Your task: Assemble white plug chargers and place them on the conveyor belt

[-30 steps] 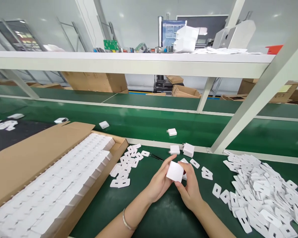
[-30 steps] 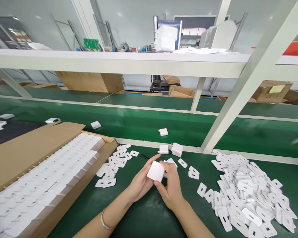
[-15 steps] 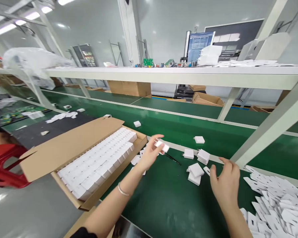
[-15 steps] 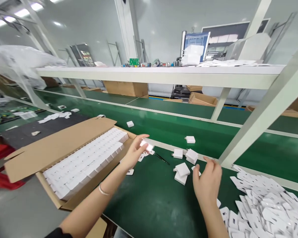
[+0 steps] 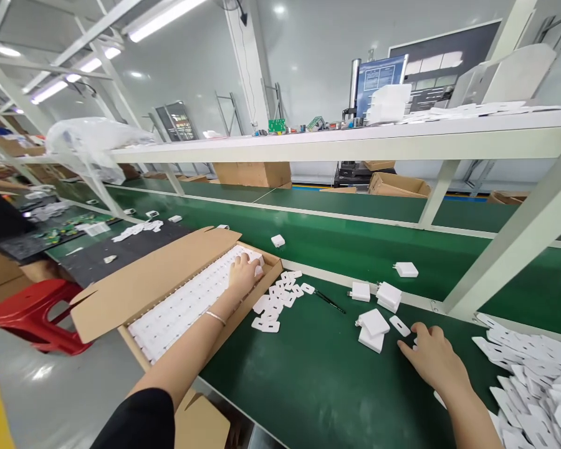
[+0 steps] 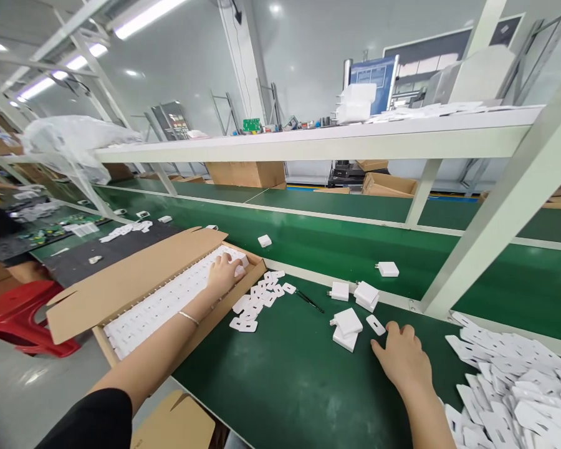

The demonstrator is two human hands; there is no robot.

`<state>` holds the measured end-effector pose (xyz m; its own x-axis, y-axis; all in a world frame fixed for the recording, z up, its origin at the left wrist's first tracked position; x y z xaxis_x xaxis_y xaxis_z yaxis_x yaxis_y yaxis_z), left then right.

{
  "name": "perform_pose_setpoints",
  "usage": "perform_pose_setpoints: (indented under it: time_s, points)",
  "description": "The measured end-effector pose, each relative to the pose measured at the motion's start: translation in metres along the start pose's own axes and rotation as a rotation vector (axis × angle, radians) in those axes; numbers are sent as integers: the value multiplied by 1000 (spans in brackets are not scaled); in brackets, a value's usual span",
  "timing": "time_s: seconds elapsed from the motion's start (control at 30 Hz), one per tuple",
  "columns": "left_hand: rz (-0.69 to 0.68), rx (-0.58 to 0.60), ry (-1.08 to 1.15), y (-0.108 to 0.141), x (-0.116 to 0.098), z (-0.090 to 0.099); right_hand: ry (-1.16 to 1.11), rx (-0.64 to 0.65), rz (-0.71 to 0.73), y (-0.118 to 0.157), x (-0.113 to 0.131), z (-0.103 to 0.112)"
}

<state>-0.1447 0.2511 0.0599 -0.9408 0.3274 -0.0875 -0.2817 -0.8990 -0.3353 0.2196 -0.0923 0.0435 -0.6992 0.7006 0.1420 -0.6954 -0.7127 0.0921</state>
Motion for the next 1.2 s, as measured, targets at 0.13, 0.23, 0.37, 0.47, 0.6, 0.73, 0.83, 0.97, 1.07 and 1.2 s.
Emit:
perform_pose_setpoints:
  time_s: [0.13, 0.23, 0.37, 0.47, 0.6, 0.73, 0.83, 0.97, 1.07, 1.2]
  points:
    - [7, 57, -92, -17, -6, 3, -2, 11, 38, -5, -3, -3]
    - [27, 27, -127, -40, -21, 11, -48, -24, 42, -7, -7, -6]
    - [-40, 9, -103, -72, -70, 2, -111, -137, 98, -8, -4, -11]
    - [-46, 67, -64, -93, -113, -24, -128, -213, 151, -6, 1, -17]
    - [95, 160, -30, -114, -148, -63, -61, -298, 123, -1, -2, -27]
    - [221, 230, 4, -123, -161, -87, -25, -258, 47, 4, -12, -34]
    - [192, 212, 87, -123, -170, -91, -14, -222, 40, 5, -11, -31]
    - [-28, 119, 309, -102, -192, -75, 6, -224, -8, 4, -4, -19]
    - [-223, 17, 516, -63, -208, -48, -22, -229, -58, 4, -4, -10]
    - [-419, -170, 1045, 9, -217, 3, -174, -383, -107, 4, -10, 2]
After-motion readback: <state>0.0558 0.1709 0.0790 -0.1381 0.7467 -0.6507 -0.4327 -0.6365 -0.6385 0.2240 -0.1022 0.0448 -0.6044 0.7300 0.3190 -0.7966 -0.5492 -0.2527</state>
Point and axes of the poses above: each hand's wrist, its own y-axis away from the middle knuckle, its own z-axis out of the back of the hand, x = y × z, the point moved 4 cm from there along -y, towards the middle knuckle, and after that the axes turned 8 degrees about -x, right-handed, at the moved point
